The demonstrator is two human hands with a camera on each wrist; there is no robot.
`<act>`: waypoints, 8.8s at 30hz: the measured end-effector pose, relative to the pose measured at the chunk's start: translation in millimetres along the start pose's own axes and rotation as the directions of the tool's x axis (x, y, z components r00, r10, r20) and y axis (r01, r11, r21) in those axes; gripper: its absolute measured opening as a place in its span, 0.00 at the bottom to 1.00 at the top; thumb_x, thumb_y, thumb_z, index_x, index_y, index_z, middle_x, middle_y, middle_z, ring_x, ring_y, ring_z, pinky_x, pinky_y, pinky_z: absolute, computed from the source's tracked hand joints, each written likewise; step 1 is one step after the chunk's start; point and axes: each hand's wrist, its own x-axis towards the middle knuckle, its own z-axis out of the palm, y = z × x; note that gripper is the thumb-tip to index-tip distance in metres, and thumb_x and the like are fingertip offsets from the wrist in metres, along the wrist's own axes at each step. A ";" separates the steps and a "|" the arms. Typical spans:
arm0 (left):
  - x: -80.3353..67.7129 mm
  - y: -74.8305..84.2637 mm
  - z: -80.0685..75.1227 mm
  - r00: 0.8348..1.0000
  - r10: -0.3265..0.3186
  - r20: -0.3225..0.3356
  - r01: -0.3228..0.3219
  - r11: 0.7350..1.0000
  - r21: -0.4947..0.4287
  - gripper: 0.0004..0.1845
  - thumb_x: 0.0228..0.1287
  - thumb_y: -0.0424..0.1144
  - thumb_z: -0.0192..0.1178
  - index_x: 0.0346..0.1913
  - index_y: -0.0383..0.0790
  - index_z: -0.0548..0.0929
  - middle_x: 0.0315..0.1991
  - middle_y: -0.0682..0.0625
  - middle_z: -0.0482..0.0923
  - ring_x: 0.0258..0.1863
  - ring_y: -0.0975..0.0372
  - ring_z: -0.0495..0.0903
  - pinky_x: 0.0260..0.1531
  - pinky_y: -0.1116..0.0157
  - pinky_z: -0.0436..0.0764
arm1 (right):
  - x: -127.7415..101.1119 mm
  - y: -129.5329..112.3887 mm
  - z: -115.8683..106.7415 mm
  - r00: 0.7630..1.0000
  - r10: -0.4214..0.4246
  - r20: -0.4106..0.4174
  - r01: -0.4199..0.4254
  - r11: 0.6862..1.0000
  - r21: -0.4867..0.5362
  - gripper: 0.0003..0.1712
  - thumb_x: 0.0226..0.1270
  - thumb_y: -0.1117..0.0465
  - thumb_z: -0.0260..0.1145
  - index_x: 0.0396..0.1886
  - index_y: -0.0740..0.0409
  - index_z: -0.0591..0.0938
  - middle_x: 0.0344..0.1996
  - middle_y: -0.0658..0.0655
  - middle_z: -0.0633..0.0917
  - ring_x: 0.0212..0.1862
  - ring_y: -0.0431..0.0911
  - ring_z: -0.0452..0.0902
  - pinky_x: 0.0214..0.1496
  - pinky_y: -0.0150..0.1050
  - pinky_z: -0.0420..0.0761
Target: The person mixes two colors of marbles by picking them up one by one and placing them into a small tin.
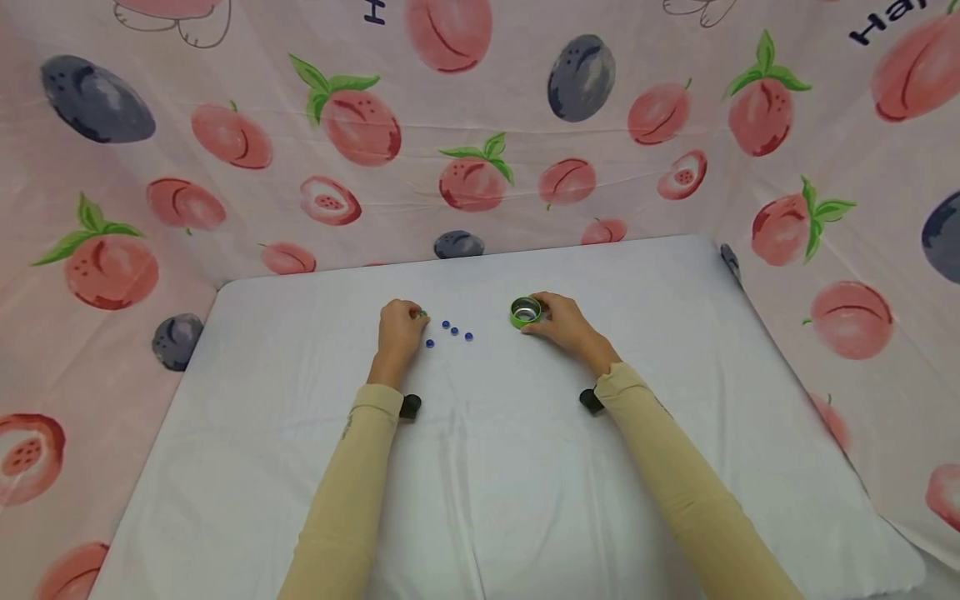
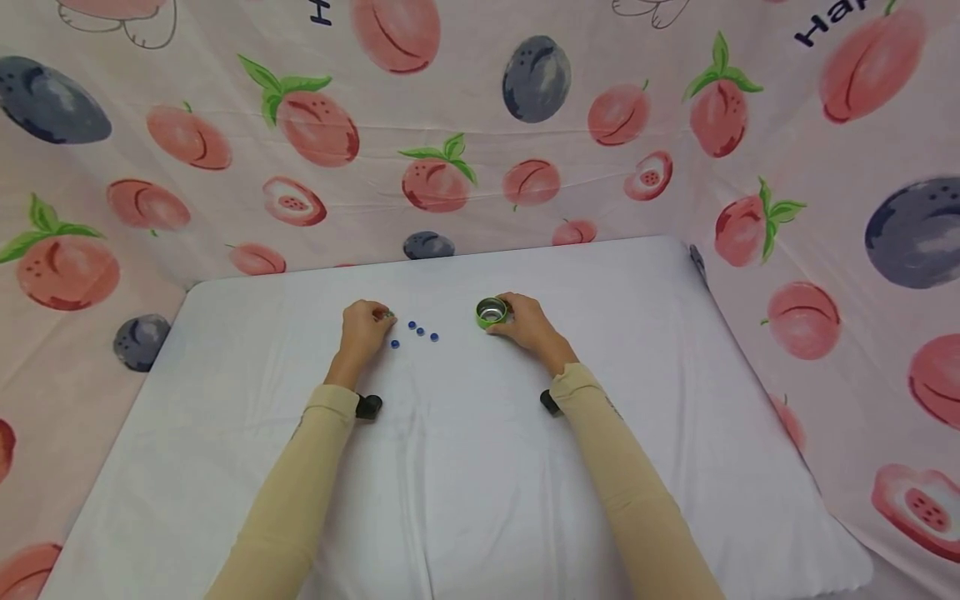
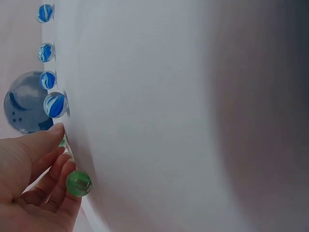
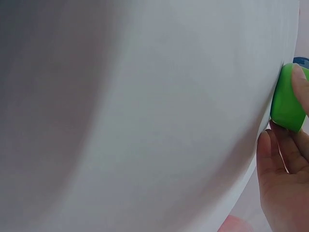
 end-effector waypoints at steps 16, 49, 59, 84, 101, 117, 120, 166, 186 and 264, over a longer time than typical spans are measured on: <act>0.4 -1.7 -1.0 0.999 0.031 -0.024 -0.032 0.998 -0.059 0.13 0.73 0.32 0.66 0.52 0.23 0.87 0.47 0.33 0.85 0.49 0.46 0.81 0.52 0.51 0.82 | -0.5 -1.5 -0.4 1.000 0.006 -0.003 -0.006 1.000 -0.007 0.36 0.68 0.62 0.77 0.71 0.72 0.75 0.62 0.70 0.82 0.60 0.59 0.78 0.65 0.53 0.78; 1.7 58.2 29.6 0.976 0.216 0.031 -0.209 0.967 -0.148 0.12 0.71 0.34 0.70 0.50 0.27 0.89 0.47 0.35 0.87 0.46 0.47 0.85 0.49 0.54 0.84 | -1.1 -1.9 -0.7 1.000 0.014 0.000 -0.014 1.000 -0.002 0.37 0.68 0.61 0.77 0.71 0.71 0.74 0.63 0.69 0.82 0.62 0.59 0.78 0.66 0.53 0.78; -3.7 79.1 48.4 0.960 0.267 0.080 -0.246 0.947 -0.207 0.12 0.70 0.34 0.70 0.50 0.28 0.90 0.46 0.37 0.87 0.46 0.48 0.85 0.48 0.55 0.84 | -1.6 -0.8 -1.1 1.000 0.019 0.002 -0.019 1.000 0.007 0.37 0.69 0.60 0.77 0.71 0.71 0.74 0.64 0.69 0.82 0.63 0.60 0.78 0.66 0.53 0.79; -10.4 88.0 80.1 0.966 0.243 0.091 -0.208 0.935 -0.288 0.12 0.69 0.34 0.71 0.49 0.29 0.90 0.48 0.37 0.88 0.47 0.48 0.87 0.47 0.56 0.86 | 1.3 -1.6 0.2 1.000 -0.007 -0.003 0.007 1.000 -0.009 0.35 0.69 0.60 0.77 0.70 0.70 0.76 0.62 0.68 0.83 0.63 0.59 0.79 0.66 0.53 0.79; -11.2 69.4 39.3 0.983 0.181 0.034 -0.157 0.920 -0.358 0.14 0.70 0.35 0.71 0.53 0.30 0.90 0.50 0.36 0.87 0.49 0.47 0.85 0.51 0.54 0.84 | 1.3 -2.3 0.1 1.000 0.019 0.007 -0.019 1.000 -0.008 0.37 0.68 0.60 0.78 0.71 0.71 0.74 0.64 0.69 0.82 0.64 0.60 0.78 0.68 0.53 0.78; -19.2 30.9 -13.5 0.999 0.038 -0.022 -0.044 0.931 -0.362 0.16 0.72 0.37 0.70 0.57 0.31 0.88 0.53 0.36 0.86 0.52 0.48 0.83 0.51 0.59 0.81 | -0.2 4.9 -0.6 0.997 0.073 0.015 -0.075 0.988 0.136 0.42 0.65 0.62 0.80 0.75 0.68 0.72 0.65 0.70 0.81 0.64 0.61 0.79 0.68 0.52 0.78; -22.3 24.4 -24.1 0.999 0.014 -0.032 -0.024 0.935 -0.355 0.16 0.72 0.36 0.69 0.57 0.30 0.88 0.53 0.35 0.85 0.53 0.46 0.83 0.53 0.56 0.81 | 1.1 7.3 0.9 0.995 0.099 0.020 -0.101 0.975 0.200 0.42 0.64 0.62 0.80 0.75 0.66 0.73 0.64 0.69 0.81 0.65 0.61 0.78 0.70 0.53 0.77; -33.6 -23.6 -43.0 0.997 0.026 0.078 -0.013 0.987 -0.157 0.13 0.71 0.35 0.68 0.50 0.27 0.89 0.44 0.35 0.87 0.41 0.51 0.83 0.37 0.67 0.75 | 2.6 8.1 5.7 0.990 0.139 0.027 -0.140 0.944 0.297 0.39 0.68 0.64 0.76 0.76 0.67 0.72 0.67 0.69 0.80 0.69 0.60 0.76 0.72 0.52 0.74; -9.8 42.9 -19.2 0.988 0.123 0.097 -0.102 0.976 -0.193 0.12 0.72 0.37 0.69 0.50 0.30 0.90 0.48 0.36 0.87 0.47 0.47 0.85 0.41 0.62 0.81 | 1.9 3.5 6.0 0.990 0.138 0.012 -0.134 0.939 0.316 0.41 0.63 0.67 0.79 0.75 0.67 0.73 0.64 0.69 0.81 0.66 0.61 0.78 0.71 0.53 0.76; -6.4 49.9 -16.6 0.982 0.157 0.109 -0.129 0.965 -0.229 0.15 0.71 0.34 0.70 0.55 0.28 0.88 0.49 0.35 0.86 0.49 0.45 0.84 0.49 0.54 0.82 | 4.3 5.1 8.3 0.990 0.141 0.008 -0.134 0.919 0.371 0.40 0.65 0.69 0.77 0.75 0.67 0.71 0.70 0.68 0.77 0.71 0.60 0.75 0.74 0.50 0.74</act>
